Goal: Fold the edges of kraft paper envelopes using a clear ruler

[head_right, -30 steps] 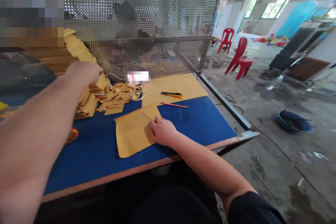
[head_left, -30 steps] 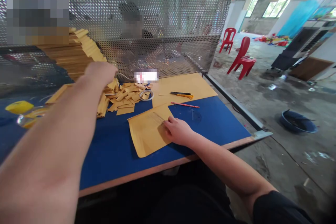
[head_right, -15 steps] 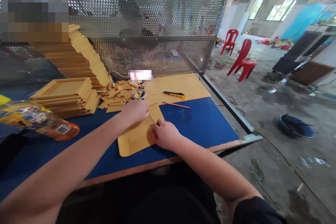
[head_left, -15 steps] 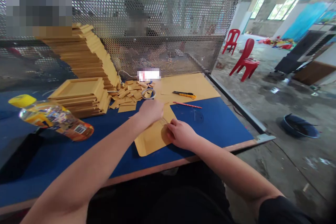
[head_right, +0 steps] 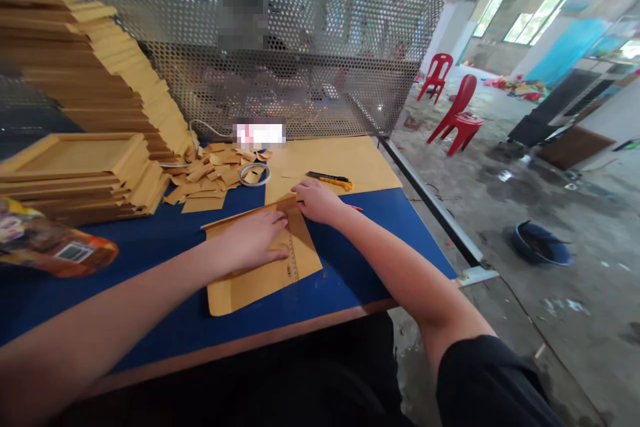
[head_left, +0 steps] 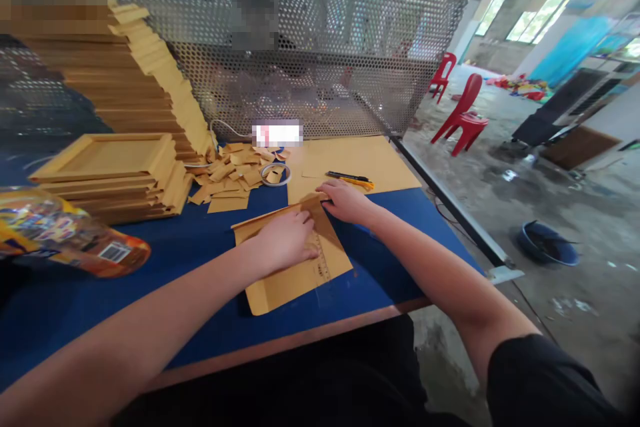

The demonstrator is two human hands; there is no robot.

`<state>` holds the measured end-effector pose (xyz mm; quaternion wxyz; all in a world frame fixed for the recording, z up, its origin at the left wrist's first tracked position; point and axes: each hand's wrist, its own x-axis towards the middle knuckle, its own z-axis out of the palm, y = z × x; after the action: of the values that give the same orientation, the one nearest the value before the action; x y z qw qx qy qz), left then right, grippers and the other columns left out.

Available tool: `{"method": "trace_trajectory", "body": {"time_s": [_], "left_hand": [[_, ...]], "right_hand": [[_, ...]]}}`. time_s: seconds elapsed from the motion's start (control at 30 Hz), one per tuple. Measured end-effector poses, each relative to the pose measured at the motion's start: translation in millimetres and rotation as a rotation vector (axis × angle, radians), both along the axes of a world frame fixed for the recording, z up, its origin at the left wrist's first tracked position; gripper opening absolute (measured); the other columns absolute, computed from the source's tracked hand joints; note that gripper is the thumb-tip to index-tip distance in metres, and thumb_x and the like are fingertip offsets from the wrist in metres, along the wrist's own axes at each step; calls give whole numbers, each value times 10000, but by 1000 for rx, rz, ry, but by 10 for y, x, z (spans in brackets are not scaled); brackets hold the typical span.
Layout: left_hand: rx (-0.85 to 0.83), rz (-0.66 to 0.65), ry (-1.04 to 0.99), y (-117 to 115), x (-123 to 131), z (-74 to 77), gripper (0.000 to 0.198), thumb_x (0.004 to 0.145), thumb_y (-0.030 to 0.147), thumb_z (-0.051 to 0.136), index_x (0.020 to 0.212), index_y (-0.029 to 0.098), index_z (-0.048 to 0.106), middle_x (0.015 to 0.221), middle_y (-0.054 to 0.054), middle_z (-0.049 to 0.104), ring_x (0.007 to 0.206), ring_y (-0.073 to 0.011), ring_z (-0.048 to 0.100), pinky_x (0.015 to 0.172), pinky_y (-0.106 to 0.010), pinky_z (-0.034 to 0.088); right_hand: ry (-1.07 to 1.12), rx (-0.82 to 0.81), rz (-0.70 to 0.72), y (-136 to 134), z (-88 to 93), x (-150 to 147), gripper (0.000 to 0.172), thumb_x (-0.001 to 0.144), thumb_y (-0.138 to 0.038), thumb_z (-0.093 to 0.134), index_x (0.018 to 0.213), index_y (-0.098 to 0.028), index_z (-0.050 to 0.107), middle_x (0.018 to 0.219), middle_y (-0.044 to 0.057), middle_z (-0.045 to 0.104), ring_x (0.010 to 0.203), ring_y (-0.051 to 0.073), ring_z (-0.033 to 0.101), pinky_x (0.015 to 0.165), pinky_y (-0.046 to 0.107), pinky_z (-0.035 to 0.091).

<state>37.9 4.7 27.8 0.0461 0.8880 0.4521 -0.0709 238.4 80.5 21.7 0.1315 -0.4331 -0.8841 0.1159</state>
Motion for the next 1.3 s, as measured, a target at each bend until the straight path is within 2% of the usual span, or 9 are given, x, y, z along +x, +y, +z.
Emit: {"method": "trace_trajectory", "body": {"time_s": [0.17, 0.43, 0.6, 0.73, 0.87, 1.0, 1.17, 1.23, 1.3], "left_hand": [[-46, -21, -15, -4, 4, 34, 732, 918, 558, 796, 1462, 94, 641, 1542, -239, 656, 1414, -405, 635, 1150, -476, 508], [-73, -63, 64, -314, -15, 21, 933, 844, 540, 893, 1632, 176, 552, 1723, -223, 491, 1585, -431, 494, 1296, -551, 378], [-126, -91, 36, -427, -109, -136, 1037, 779, 644, 924, 1643, 206, 551, 1730, -213, 470, 1582, -453, 497, 1283, -567, 399], [-107, -146, -15, -427, -221, -249, 880, 891, 608, 852, 1636, 245, 559, 1734, -170, 486, 1567, -409, 529, 1263, -535, 439], [-65, -94, -20, -333, -223, -271, 674, 1037, 464, 700, 1624, 161, 565, 1704, -203, 526, 1557, -401, 543, 1263, -536, 457], [-30, -13, 3, -247, -100, -245, 685, 1071, 434, 597, 1649, 77, 506, 1723, -240, 479, 1594, -437, 483, 1265, -596, 445], [-143, 13, 108, -190, -31, -173, 1053, 957, 732, 638, 1746, 114, 317, 1830, -212, 224, 1698, -459, 267, 1301, -673, 356], [-175, 13, 120, -156, -16, -144, 1168, 887, 819, 665, 1758, 136, 292, 1838, -211, 197, 1702, -466, 251, 1287, -682, 363], [-161, 28, 101, -126, 18, -130, 1148, 876, 835, 667, 1750, 171, 332, 1831, -224, 237, 1681, -482, 300, 1241, -687, 413]], "right_hand": [[61, -29, 3, 171, -224, -172, 298, 986, -21, 588, 1185, -129, 783, 1241, 137, 817, 1168, 236, 745, 1072, 362, 520], [192, -189, 4, -146, -177, -86, 236, 928, -23, 650, 1078, -155, 775, 959, 30, 816, 880, 149, 730, 829, 252, 512], [136, -172, 41, -133, -198, -55, 200, 933, -4, 653, 965, -150, 785, 926, 34, 805, 873, 154, 702, 921, 294, 509], [143, -105, 79, -106, -259, -36, 213, 941, -11, 654, 1036, -147, 788, 1019, 63, 804, 945, 168, 700, 1019, 324, 502], [167, -126, 39, -109, -306, -26, 284, 921, 7, 637, 1123, -137, 776, 1010, 65, 802, 919, 167, 696, 906, 296, 518], [218, -117, -28, -105, -302, -16, 213, 972, -54, 630, 1089, -142, 783, 975, 62, 803, 895, 163, 704, 869, 285, 516], [200, -48, -56, -119, -185, 110, 278, 951, -38, 572, 1074, -150, 794, 1087, 91, 815, 1043, 196, 729, 956, 300, 505], [143, -14, -106, -110, -99, 214, 265, 939, -55, 577, 1051, -149, 797, 1043, 87, 810, 1008, 200, 720, 912, 291, 484], [73, 7, -192, -87, 4, 339, 217, 930, -84, 599, 990, -154, 796, 962, 73, 799, 912, 196, 695, 829, 289, 448]]}}
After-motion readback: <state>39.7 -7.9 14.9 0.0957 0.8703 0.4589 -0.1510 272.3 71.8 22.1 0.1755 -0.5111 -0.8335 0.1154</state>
